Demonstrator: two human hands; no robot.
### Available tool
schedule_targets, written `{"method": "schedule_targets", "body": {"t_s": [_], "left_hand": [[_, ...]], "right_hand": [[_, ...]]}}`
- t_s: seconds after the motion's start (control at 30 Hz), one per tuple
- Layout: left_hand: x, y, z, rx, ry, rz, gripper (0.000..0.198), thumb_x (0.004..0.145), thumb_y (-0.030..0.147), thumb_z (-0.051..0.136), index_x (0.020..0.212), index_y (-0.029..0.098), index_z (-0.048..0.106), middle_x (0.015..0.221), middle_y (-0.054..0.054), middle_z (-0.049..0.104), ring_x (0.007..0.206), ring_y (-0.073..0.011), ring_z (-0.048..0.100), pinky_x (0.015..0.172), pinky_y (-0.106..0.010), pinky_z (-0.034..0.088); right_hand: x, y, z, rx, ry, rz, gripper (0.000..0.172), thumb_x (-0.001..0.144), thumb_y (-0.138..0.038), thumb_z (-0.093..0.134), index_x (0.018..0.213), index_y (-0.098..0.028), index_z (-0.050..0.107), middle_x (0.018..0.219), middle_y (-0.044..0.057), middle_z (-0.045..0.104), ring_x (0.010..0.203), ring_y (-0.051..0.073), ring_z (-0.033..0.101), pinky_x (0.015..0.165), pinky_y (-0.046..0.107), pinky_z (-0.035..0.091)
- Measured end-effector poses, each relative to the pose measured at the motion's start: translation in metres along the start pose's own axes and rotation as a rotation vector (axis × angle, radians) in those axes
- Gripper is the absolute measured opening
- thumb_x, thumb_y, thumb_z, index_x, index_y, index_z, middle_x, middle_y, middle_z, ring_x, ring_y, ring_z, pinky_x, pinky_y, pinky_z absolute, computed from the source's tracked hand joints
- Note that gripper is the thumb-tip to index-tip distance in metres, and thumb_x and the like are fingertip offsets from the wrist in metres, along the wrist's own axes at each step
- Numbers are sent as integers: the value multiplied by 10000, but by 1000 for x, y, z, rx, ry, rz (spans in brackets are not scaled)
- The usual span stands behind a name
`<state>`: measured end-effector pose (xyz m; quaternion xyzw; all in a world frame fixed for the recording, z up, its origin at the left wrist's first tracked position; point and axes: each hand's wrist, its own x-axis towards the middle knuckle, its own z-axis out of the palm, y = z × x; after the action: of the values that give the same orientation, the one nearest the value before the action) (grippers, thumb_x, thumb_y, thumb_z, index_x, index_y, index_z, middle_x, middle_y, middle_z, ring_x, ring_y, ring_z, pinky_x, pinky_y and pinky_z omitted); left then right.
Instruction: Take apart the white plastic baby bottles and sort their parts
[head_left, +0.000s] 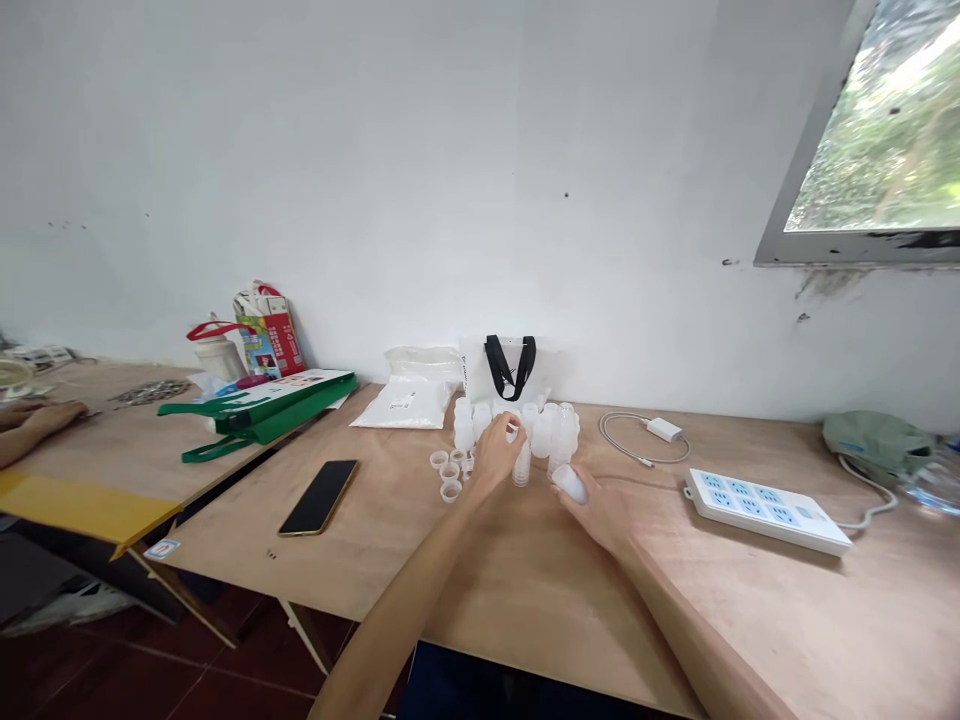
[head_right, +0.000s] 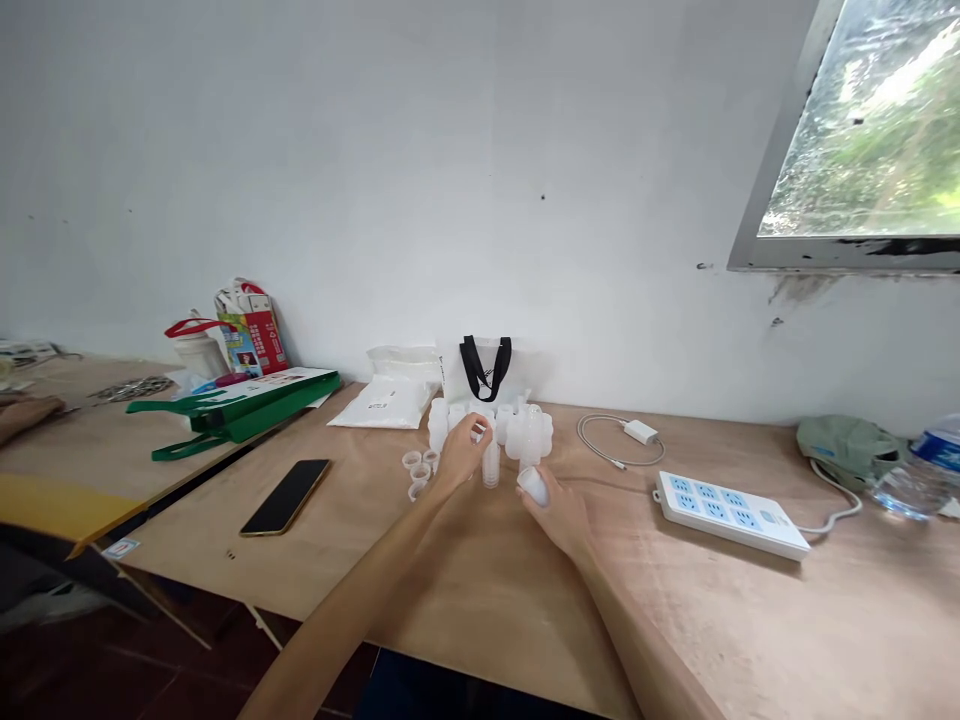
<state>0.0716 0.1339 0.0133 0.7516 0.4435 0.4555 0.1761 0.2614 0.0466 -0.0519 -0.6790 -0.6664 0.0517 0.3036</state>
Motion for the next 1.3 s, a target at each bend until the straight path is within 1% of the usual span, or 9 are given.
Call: {"method": "schedule_targets", "body": {"t_s": [0.1,0.27,0.4,0.57,0.77,0.9,1.1,1.17,1.3], "left_hand": [[6,5,-5,-74,12,3,66,916,231,530,895,227,593,986,-6,689,897,-172,638,804,-291,459],[11,9,-9,-127,6,25,94,929,256,518,895,220,598,943,-4,701,892,-161,647,820,-281,457],[6,4,-4,-108,-58,56,98,930,267,518,898,230,603,957,7,703,885,-158,646,779,-268,466],[-4,-3,3,-66,-85,79,86,920,277,542,901,234,613,945,5,700,873,-167,641,789,-277,477],[-9,-3,2,-71,-59,61,93,940,283,533,914,240,612,971,9,704,922,-168,648,808,-276,475],[-9,-4,4,-70,-71,55,95,943,290,542,926,241,621,969,8,710,900,-167,655,801,-280,482],[-8,-4,4,-82,22,68,117,954,310,533,935,237,622,977,-2,704,897,-167,648,795,-278,491],[-7,-3,3,-74,18,69,119,954,313,533,933,236,622,994,-5,704,900,-167,646,791,-278,493],[-7,-3,2,-79,1,67,129,960,314,520,937,238,623,1000,-4,706,902,-165,650,799,-280,495]], "right_hand": [[0,0,-1,-1,-2,6,376,918,-539,526,1193,-292,599,947,45,771,887,324,737,659,338,481],[0,-1,-2,-17,-17,3,414,925,-527,521,1249,-275,578,1040,52,772,938,321,732,702,343,489],[0,-3,-3,-24,-21,-1,428,932,-542,505,1255,-271,576,1081,57,766,967,327,725,715,347,492],[-1,-3,-4,-17,-28,-18,391,939,-528,495,1224,-277,591,1098,56,757,963,329,721,699,347,488],[0,0,-3,-2,-20,-19,385,929,-531,504,1214,-291,601,1074,49,761,946,320,724,688,331,479],[1,1,-1,8,-23,-7,414,925,-542,508,1233,-277,584,1076,57,762,963,334,721,703,342,478],[1,1,0,16,-8,-22,396,927,-544,505,1221,-288,575,986,40,772,892,303,735,668,318,461],[1,1,0,11,-14,-17,393,925,-540,504,1217,-287,577,969,41,773,884,310,735,668,327,461],[0,1,-1,12,-22,-12,415,925,-552,496,1234,-285,574,1008,49,770,916,321,731,681,338,465]]}}
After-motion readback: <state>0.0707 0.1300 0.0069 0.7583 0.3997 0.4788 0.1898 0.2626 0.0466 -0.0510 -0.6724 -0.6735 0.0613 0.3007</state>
